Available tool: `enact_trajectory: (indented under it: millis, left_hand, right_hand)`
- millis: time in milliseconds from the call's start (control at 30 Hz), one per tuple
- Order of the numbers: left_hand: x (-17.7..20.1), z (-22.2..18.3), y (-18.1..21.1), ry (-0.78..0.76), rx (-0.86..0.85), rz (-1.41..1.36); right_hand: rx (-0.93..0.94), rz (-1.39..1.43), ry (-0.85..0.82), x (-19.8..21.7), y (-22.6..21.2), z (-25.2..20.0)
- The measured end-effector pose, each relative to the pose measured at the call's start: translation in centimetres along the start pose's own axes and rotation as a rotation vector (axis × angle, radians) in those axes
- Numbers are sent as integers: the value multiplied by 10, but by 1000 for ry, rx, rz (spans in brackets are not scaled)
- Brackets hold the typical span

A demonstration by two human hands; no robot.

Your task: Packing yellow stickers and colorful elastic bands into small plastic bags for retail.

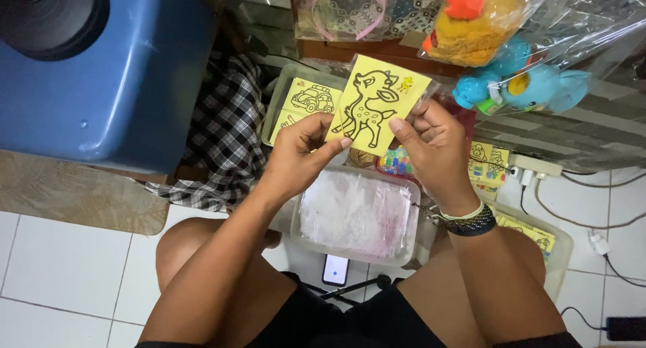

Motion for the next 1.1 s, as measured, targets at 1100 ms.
enact_trajectory:
  millis: [1100]
  left_hand:
    - [-49, -3, -10, -407, 122, -132]
  right_hand:
    - [70, 124, 4, 27, 0, 5]
Point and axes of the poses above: each hand's wrist, its own z-axis towards the middle knuckle, its own x-axis out of the back of the hand, y = z × x, the point moved 10 cm from there along z, towards the middle knuckle, and after that the axes turned 13 degrees about z, right-handed, at the moved point
